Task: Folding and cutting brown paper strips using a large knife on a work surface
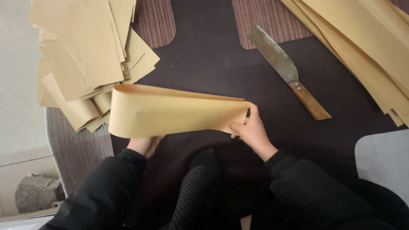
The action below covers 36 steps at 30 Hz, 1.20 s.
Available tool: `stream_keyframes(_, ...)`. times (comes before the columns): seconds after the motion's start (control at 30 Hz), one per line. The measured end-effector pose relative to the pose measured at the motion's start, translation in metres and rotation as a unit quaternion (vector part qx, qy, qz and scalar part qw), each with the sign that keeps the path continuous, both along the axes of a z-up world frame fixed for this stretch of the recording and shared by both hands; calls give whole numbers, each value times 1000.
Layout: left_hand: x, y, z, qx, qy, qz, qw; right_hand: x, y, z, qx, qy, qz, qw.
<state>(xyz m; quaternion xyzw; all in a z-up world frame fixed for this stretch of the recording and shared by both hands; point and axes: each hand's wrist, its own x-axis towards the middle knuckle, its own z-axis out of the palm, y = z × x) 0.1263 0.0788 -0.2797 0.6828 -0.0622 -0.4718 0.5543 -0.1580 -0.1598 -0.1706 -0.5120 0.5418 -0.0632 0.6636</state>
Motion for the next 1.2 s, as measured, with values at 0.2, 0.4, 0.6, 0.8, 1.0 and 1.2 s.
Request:
stream_keyframes(0.2,-16,41,-32,-1,2,-75,997,3,-1,22,-6,24,16,1000)
stream_keyframes(0.4,-54,-34,53,-89,99,204,970,2,3,-5,-10,-23,29,999)
stream_keyframes(0.6,-62,-73,175,-91,155,231,956,2,-10,29,-84,-78,-28,993)
stream_keyframes(0.8,-64,-76,178,-87,179,234,952,6,-10,41,-93,-148,-101,979)
stream_keyframes(1.0,-69,-80,186,-77,195,230,951,0,-17,44,-154,-149,-121,969)
stream_keyframes(1.2,-49,-64,157,-87,186,242,948,0,-15,30,-95,-175,-158,967)
